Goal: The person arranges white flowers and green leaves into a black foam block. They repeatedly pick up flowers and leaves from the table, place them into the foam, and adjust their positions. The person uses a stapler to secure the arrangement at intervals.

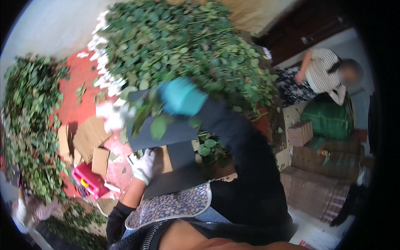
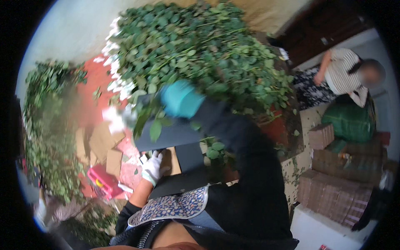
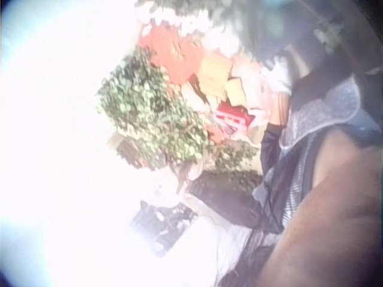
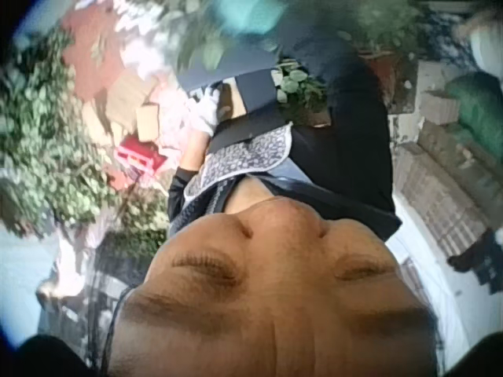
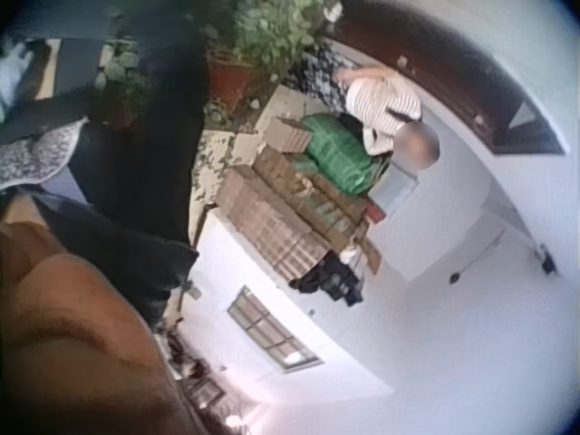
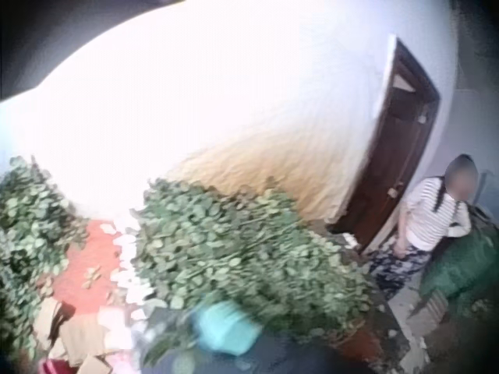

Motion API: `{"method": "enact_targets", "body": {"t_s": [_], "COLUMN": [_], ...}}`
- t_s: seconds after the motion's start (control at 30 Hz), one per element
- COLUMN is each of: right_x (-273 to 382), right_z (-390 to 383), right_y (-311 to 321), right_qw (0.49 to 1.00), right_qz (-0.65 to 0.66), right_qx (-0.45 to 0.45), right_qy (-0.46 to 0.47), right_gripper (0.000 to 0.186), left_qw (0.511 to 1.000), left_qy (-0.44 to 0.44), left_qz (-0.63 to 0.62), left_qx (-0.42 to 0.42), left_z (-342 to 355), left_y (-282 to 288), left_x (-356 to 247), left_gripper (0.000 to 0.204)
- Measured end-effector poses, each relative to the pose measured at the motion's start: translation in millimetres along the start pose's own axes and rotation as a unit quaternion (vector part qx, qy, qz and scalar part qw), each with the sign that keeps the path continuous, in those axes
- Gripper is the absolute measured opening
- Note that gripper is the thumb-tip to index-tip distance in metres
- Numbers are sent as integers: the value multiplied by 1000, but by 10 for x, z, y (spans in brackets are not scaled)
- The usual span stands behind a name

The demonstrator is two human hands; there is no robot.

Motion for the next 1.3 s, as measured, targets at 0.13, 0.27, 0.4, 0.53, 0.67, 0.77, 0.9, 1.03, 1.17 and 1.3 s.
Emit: {"method": "enact_targets", "body": {"t_s": [0.13, 0.27, 0.4, 0.53, 0.67, 0.77, 0.9, 1.03, 1.17, 1.3], "right_x": [262, 271, 473, -30, -123, 75, -162, -197, -124, -252], "right_z": [-321, -402, -369, -635, -623, -332, -170, 166, 561, 1156], "right_y": [-1364, -1080, -618, -1460, -1544, -964, -311, -249, -366, -29], "right_qw": [948, 964, 968, 958, 935, 943, 980, 976, 982, 978], "right_qz": [145, 12, -14, 107, 122, 30, -29, -62, -131, -80], "right_qx": [278, 261, 241, 266, 333, 330, 163, 150, 91, 102], "right_qy": [54, -40, -70, -23, 7, -29, -115, -148, -100, -161], "right_gripper": [27, 20, 18, 24, 23, 26, 23, 17, 19, 32], "left_qw": [998, 999, 993, 997, 997, 997, 996, 995, 999, 999], "left_qy": [-5, -7, -25, 36, 35, -9, 17, 29, -3, 9], "left_qz": [47, 41, -16, 38, 31, 54, 81, 18, 9, -10], "left_qx": [28, -22, -115, 59, 69, -56, -11, 98, 33, 45], "left_z": [52, 0, -5, -10, -51, -91, -105, -69, -108, -143], "left_y": [-50, 59, 162, 101, 192, 8, 228, 242, 273, 320], "left_x": [-61, -121, -66, -167, -180, -63, -217, -238, -193, -195], "left_gripper": [79, 72, 57, 52, 59, 68, 71, 60, 46, 46]}}
Point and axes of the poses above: each hand's wrist, its own z-axis towards the middle knuckle, its own y-axis out of the back of the hand, x = y × z, the point moved 4 cm from there along z, towards the middle knuckle, and after that the axes turned 5 degrees about x, right-handed, at the moved point
